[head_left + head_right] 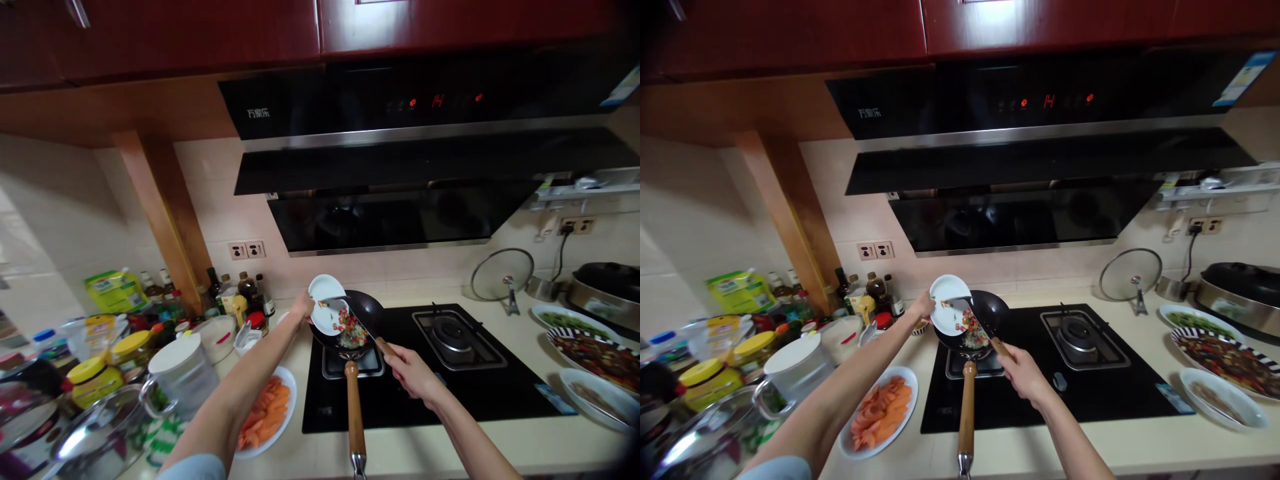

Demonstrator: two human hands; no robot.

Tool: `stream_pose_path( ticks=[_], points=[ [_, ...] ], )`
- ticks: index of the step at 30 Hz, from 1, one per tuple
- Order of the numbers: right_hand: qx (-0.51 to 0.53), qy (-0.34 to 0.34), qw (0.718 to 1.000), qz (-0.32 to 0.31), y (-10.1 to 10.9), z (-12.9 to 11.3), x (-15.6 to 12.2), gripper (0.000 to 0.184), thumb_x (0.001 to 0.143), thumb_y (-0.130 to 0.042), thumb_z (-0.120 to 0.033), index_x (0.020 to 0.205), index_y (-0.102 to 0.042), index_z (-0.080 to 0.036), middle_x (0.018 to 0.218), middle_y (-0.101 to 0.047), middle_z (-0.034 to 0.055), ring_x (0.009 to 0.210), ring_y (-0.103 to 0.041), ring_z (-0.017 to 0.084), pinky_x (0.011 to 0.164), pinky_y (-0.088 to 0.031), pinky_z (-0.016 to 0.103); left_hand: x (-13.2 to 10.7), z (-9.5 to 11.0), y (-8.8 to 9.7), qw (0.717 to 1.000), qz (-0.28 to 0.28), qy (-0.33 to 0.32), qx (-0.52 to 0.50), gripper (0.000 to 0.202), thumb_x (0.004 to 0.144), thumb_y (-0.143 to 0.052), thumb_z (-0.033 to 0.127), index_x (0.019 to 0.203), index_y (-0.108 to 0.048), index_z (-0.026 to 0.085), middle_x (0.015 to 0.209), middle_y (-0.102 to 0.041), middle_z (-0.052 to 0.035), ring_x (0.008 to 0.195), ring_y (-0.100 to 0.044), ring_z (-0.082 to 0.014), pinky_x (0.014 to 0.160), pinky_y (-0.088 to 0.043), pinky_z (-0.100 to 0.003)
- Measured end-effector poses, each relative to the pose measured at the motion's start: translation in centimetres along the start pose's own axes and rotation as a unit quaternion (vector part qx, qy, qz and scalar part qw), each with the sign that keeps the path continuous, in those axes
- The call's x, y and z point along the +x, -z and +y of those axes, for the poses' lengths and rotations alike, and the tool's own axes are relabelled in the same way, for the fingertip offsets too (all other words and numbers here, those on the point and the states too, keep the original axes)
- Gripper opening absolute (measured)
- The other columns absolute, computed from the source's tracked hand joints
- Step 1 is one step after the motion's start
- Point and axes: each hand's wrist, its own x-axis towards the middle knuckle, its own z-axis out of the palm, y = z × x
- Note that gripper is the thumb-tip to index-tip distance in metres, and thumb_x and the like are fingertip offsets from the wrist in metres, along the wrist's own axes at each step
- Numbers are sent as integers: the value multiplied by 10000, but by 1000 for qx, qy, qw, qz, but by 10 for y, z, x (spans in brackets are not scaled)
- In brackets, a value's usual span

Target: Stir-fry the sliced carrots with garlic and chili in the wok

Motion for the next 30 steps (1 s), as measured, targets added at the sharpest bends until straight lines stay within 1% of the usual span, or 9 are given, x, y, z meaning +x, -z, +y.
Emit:
stream_pose_path(
  ticks=[5,11,15,18,20,24,26,28,30],
  points=[
    [3,18,1000,24,2,0,-3,540,770,-505,-456,1233,-516,-179,462,-295,-118,337,-228,45,319,-139,177,1,2,1,999,10,40,2,360,893,-511,331,1209,-492,159,1085,-588,-76,839,-612,-151,699,-543,-324],
    [-28,65,997,-10,-6,-12,-1,458,783,-494,-450,1126,-584,-161,484,-293,-107,370,-236,52,342,-167,190,-3,4,-3,999,7,30,11,365,901,-499,319,1227,-471,158,1049,-599,-70,771,-616,-131,647,-545,-290],
    [-67,55,996,-27,11,6,-4,489,790,-491,-416,1206,-546,-163,504,-284,-103,403,-251,65,361,-167,197,-1,1,-1,1000,8,22,11,358,896,-505,337,1203,-494,152,1045,-600,-70,782,-615,-133,652,-545,-292],
    [-101,67,993,-12,28,25,-4,420,769,-519,-386,1110,-607,-158,534,-327,-85,450,-318,71,399,-223,202,2,-3,2,999,21,25,16,349,894,-508,341,1187,-506,152,1056,-596,-71,804,-613,-138,668,-545,-302],
    [-104,74,992,7,31,28,-4,392,764,-522,-379,1072,-619,-158,529,-334,-84,452,-329,72,408,-234,204,4,-6,3,999,29,26,21,349,894,-509,340,1188,-506,153,1063,-595,-72,813,-613,-141,675,-545,-306],
    [-46,16,999,14,17,7,-2,505,781,-483,-444,1213,-525,-186,480,-292,-111,361,-234,64,348,-140,204,3,-11,-1,999,37,10,35,357,897,-504,337,1205,-495,157,1054,-598,-69,796,-614,-136,665,-545,-300],
    [-23,10,1000,11,7,-7,2,514,779,-480,-457,1216,-522,-189,486,-301,-111,349,-221,59,339,-132,200,1,-12,-5,998,40,-2,46,355,899,-501,335,1206,-494,155,1031,-606,-65,777,-616,-132,656,-544,-295],
    [-42,38,998,21,0,-14,8,474,784,-475,-453,1162,-567,-183,498,-344,-97,358,-264,64,342,-180,202,-1,-12,-9,997,45,-13,56,355,900,-501,333,1206,-494,153,1020,-612,-63,769,-618,-131,657,-543,-296],
    [-104,92,989,48,-1,-12,14,434,797,-470,-430,1128,-602,-182,551,-469,-54,425,-402,91,403,-317,219,-3,-13,-10,996,55,-22,64,359,900,-499,334,1209,-493,153,1024,-614,-65,775,-620,-134,667,-543,-303]
  ],
)
